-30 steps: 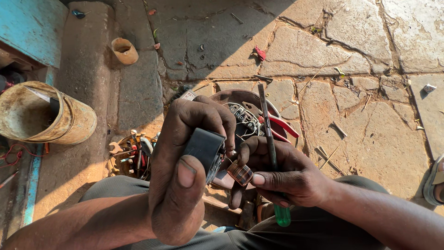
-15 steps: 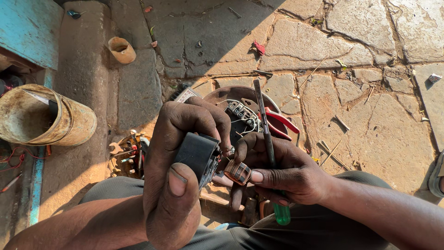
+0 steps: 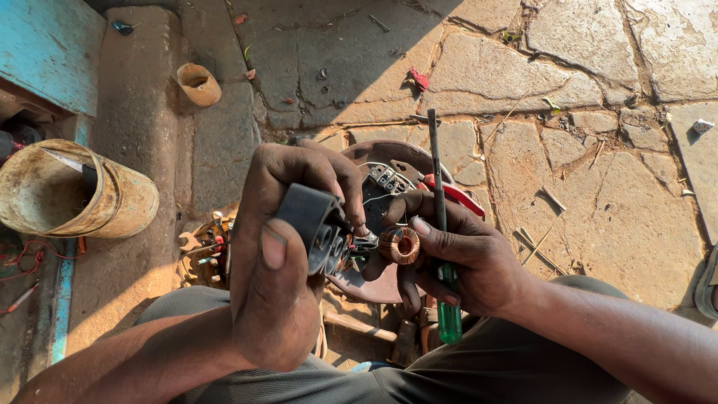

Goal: The person sits on the ground and uses a screwdriver and pliers to disassemble and adjust a small electronic component with copper coils. They remove parts, manipulate wires, and reassemble the device on a small stool.

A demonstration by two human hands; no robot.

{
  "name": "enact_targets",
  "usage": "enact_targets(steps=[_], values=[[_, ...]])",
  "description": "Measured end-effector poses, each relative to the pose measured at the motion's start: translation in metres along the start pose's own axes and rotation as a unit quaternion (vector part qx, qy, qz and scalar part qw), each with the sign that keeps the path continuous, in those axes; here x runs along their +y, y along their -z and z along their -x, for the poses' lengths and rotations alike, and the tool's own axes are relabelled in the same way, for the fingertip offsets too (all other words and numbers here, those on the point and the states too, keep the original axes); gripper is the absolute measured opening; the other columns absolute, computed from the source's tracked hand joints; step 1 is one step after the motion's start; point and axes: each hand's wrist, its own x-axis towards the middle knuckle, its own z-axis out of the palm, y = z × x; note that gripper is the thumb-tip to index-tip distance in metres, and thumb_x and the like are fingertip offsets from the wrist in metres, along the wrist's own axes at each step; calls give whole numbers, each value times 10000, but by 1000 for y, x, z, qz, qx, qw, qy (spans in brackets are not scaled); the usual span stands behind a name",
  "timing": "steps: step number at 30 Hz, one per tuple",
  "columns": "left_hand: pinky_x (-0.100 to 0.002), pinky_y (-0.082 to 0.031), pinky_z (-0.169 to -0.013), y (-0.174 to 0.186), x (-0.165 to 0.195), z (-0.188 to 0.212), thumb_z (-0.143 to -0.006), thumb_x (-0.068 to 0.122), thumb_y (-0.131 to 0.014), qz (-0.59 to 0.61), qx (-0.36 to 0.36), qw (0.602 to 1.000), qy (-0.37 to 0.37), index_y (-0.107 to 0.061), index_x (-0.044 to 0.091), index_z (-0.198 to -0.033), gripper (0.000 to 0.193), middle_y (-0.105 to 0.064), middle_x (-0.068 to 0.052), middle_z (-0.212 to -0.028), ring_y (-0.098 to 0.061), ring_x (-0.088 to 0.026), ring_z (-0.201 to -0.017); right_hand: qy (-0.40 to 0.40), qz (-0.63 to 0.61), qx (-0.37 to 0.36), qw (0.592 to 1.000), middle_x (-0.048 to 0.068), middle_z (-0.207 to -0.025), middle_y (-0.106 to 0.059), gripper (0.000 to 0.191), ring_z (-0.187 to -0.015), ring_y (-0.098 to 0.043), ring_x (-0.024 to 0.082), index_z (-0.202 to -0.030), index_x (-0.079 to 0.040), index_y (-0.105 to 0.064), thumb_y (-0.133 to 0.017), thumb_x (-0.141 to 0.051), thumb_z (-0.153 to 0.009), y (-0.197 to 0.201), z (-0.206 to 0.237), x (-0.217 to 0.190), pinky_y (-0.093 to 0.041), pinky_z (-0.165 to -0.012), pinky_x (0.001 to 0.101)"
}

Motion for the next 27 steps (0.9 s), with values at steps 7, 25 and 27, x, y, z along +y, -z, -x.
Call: enact_targets(steps=[7, 25, 27], values=[[-289, -555, -813, 11, -13, -11, -1158, 585, -344, 55, 9, 998, 30, -440, 20, -1189, 574, -556, -121, -999, -591, -139, -868, 33, 33, 24, 999, 203, -887, -738, 343, -550, -678, 200, -1269, 9, -548, -485, -259, -1064, 1, -4, -1, -407, -383, 246], [-298, -545, -826, 9, -38, -16, -1136, 518, -366, 111, 15, 988, 103, -490, 59, -1191, 479, -568, -75, -1019, -592, -135, -897, 68, 274, 70, 957, 17, -850, -703, 269, -710, -630, 76, -1113, -20, -718, -763, -167, -892, 1, -12, 0, -536, -589, 259], [-297, -546, -826, 8, -40, -16, -1149, 544, -375, 104, 8, 990, 94, -492, 57, -1186, 503, -567, -73, -983, -587, -121, -863, 69, 303, 74, 947, 11, -830, -711, 224, -710, -618, 70, -1052, -16, -735, -768, -174, -897, 3, -12, 1, -512, -598, 250]])
